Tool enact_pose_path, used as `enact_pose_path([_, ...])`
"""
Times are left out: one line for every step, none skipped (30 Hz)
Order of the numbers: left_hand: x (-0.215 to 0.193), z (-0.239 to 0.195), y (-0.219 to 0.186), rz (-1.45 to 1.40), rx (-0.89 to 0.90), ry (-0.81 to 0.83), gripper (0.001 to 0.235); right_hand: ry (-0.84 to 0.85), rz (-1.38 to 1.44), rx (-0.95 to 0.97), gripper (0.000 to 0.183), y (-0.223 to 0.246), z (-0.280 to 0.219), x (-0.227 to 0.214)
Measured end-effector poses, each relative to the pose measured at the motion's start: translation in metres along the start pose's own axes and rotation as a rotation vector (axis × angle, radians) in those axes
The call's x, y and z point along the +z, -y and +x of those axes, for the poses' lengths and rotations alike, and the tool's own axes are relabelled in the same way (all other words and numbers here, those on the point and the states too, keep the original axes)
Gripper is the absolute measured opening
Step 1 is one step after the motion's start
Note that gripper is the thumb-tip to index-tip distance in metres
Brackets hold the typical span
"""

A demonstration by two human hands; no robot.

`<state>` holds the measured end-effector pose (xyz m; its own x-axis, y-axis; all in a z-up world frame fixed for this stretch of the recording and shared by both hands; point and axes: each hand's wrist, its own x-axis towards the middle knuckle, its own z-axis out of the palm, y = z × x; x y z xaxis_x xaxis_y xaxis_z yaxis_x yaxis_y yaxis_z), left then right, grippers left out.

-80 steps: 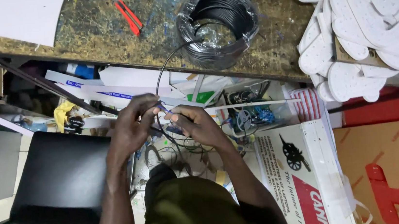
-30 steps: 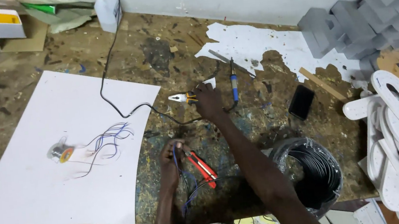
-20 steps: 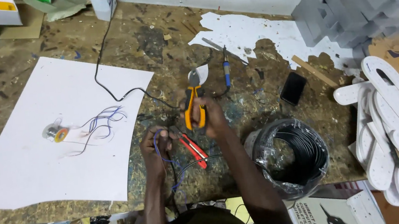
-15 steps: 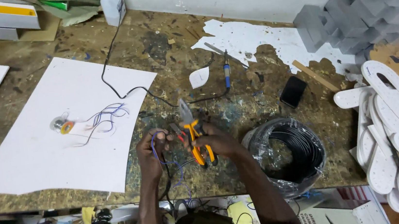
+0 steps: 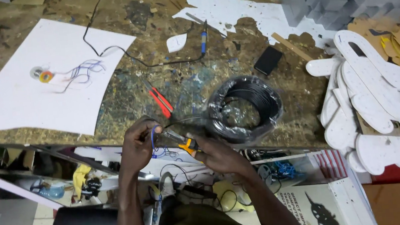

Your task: Wiring electrical components for a sign, including stripping insulation and connecting wires using hand tools.

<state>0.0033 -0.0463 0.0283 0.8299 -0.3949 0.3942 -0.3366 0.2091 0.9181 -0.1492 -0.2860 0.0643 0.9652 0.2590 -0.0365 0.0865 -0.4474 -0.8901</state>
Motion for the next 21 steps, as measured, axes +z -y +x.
enact_pose_path([0.005,-0.015,-0.001,0.009,0.004,0.015,0.017,0.01,0.015,0.053,0.067,-0.003,-0.014,0.005])
enact_pose_path([0.01,-0.029,-0.002,0.019,0.008,0.029,0.014,0.02,0.03,0.105,0.069,-0.006,-0.028,0.009])
enact_pose_path([0.016,-0.04,-0.012,0.017,-0.005,0.029,0.014,0.025,0.037,0.115,0.069,-0.007,-0.04,0.014])
enact_pose_path([0.021,-0.05,-0.022,0.038,0.018,0.066,0.016,0.053,0.026,0.105,0.069,-0.008,-0.052,0.019])
enact_pose_path([0.027,-0.058,-0.031,0.057,0.046,0.103,0.018,0.079,0.012,0.093,0.07,-0.01,-0.062,0.022])
enact_pose_path([0.031,-0.072,-0.035,0.054,0.036,0.103,0.018,0.082,0.017,0.101,0.07,-0.012,-0.078,0.029])
enact_pose_path([0.035,-0.081,-0.04,0.073,0.035,0.125,0.016,0.078,0.034,0.129,0.07,-0.013,-0.091,0.034])
enact_pose_path([0.038,-0.09,-0.045,0.093,0.034,0.147,0.015,0.073,0.052,0.157,0.069,-0.014,-0.103,0.038])
enact_pose_path([0.042,-0.099,-0.049,0.087,0.014,0.145,0.015,0.082,0.062,0.173,0.069,-0.005,-0.112,0.039])
enact_pose_path([0.047,-0.107,-0.053,0.065,0.006,0.164,0.016,0.096,0.09,0.187,0.072,0.004,-0.121,0.04])
enact_pose_path([0.049,-0.113,-0.056,0.045,0.002,0.182,0.017,0.107,0.117,0.195,0.075,0.013,-0.126,0.04])
enact_pose_path([0.053,-0.121,-0.049,0.041,-0.013,0.181,0.017,0.113,0.125,0.207,0.075,0.004,-0.135,0.045])
enact_pose_path([0.055,-0.127,-0.042,0.025,0.003,0.19,0.017,0.089,0.143,0.19,0.073,-0.005,-0.144,0.051])
enact_pose_path([0.057,-0.133,-0.035,0.009,0.018,0.199,0.017,0.063,0.161,0.174,0.07,-0.014,-0.152,0.058])
enact_pose_path([0.062,-0.139,-0.037,0.003,0.001,0.205,0.017,0.063,0.172,0.189,0.07,-0.006,-0.157,0.063])
enact_pose_path([0.066,-0.145,-0.04,-0.04,0.018,0.205,0.013,0.038,0.254,0.168,0.059,0.003,-0.162,0.068])
enact_pose_path([0.07,-0.148,-0.042,-0.084,0.042,0.203,0.011,0.011,0.33,0.144,0.05,0.011,-0.164,0.07])
enact_pose_path([0.074,-0.153,-0.042,-0.091,0.031,0.207,0.011,0.008,0.335,0.156,0.05,0.006,-0.169,0.074])
enact_pose_path([0.077,-0.157,-0.042,-0.1,0.09,0.218,0.013,-0.028,0.371,0.143,0.053,0.002,-0.173,0.077])
enact_pose_path([0.079,-0.162,-0.043,-0.11,0.15,0.229,0.025,-0.065,0.407,0.13,0.057,-0.002,-0.176,0.082])
enact_pose_path([0.081,-0.167,-0.048,-0.114,0.145,0.228,0.025,-0.065,0.407,0.136,0.057,0.002,-0.177,0.082])
